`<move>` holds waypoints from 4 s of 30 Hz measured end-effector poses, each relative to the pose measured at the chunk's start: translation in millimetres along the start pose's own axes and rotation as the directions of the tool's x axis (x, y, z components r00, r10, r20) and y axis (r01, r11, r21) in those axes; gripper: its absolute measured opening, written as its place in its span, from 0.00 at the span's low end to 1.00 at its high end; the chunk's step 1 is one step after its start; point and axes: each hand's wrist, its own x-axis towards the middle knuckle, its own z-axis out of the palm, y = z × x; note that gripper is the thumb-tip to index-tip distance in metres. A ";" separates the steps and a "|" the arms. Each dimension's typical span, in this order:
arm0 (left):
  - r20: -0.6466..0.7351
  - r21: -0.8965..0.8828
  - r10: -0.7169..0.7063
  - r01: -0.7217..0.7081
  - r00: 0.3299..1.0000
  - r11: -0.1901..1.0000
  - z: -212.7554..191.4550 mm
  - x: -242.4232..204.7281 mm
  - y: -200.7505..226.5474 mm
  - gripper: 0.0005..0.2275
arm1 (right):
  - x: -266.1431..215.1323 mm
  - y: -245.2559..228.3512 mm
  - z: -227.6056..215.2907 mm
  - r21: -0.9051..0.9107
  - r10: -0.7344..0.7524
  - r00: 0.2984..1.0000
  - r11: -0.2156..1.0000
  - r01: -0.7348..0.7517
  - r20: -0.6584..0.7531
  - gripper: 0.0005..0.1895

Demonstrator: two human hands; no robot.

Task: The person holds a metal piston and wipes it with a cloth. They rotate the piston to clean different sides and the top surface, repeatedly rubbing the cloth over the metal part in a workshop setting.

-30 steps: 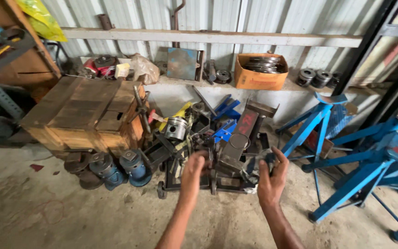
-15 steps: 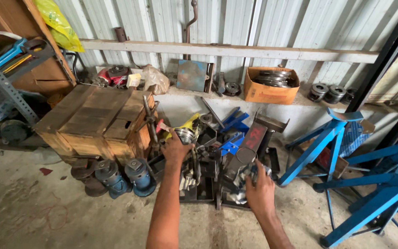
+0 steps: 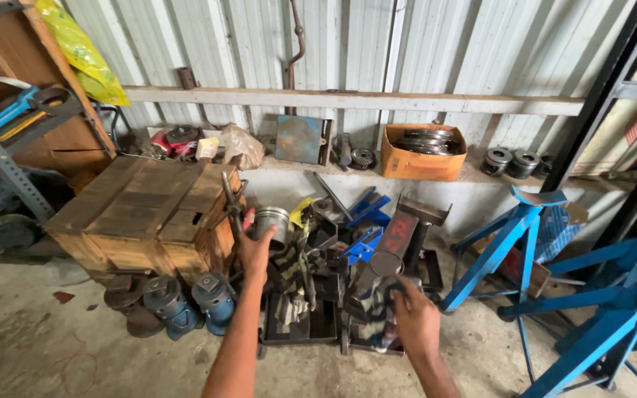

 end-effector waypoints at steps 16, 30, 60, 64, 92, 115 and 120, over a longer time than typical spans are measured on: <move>0.752 -0.658 0.030 0.753 0.658 0.006 -76.4 -223.3 93.1 0.32 | -44.7 -57.6 -31.6 0.983 0.040 0.999 0.177 -0.040 0.034 0.11; 0.725 -0.676 -0.057 0.724 0.687 0.138 -69.8 -214.4 69.4 0.31 | -34.1 -33.0 -23.5 0.947 0.120 0.946 0.078 -0.311 0.301 0.06; 0.858 -0.456 -0.163 0.868 0.488 0.198 -49.1 -243.2 66.3 0.28 | -17.9 -8.1 -65.7 0.866 -0.098 0.899 -0.243 -0.437 0.427 0.19; 0.825 -0.521 -0.234 0.852 0.515 0.037 -51.4 -230.6 59.0 0.25 | -4.2 9.6 -79.8 0.595 -0.110 0.827 0.747 -0.298 0.552 0.20; 0.827 -0.406 -0.109 0.721 0.551 0.562 -45.3 -230.7 76.4 0.18 | -60.0 -73.6 -40.3 0.445 -0.286 0.958 0.859 0.253 0.009 0.06; 0.402 -0.217 -0.065 0.164 0.913 0.962 -48.4 -222.6 75.0 0.18 | -80.0 -81.5 -24.0 0.299 -0.406 0.897 0.890 0.345 0.173 0.08; 0.449 -0.118 0.059 -0.007 0.891 0.993 -56.0 -228.3 90.6 0.20 | -77.9 -88.6 -13.7 0.365 -0.341 0.940 0.871 0.329 -0.034 0.08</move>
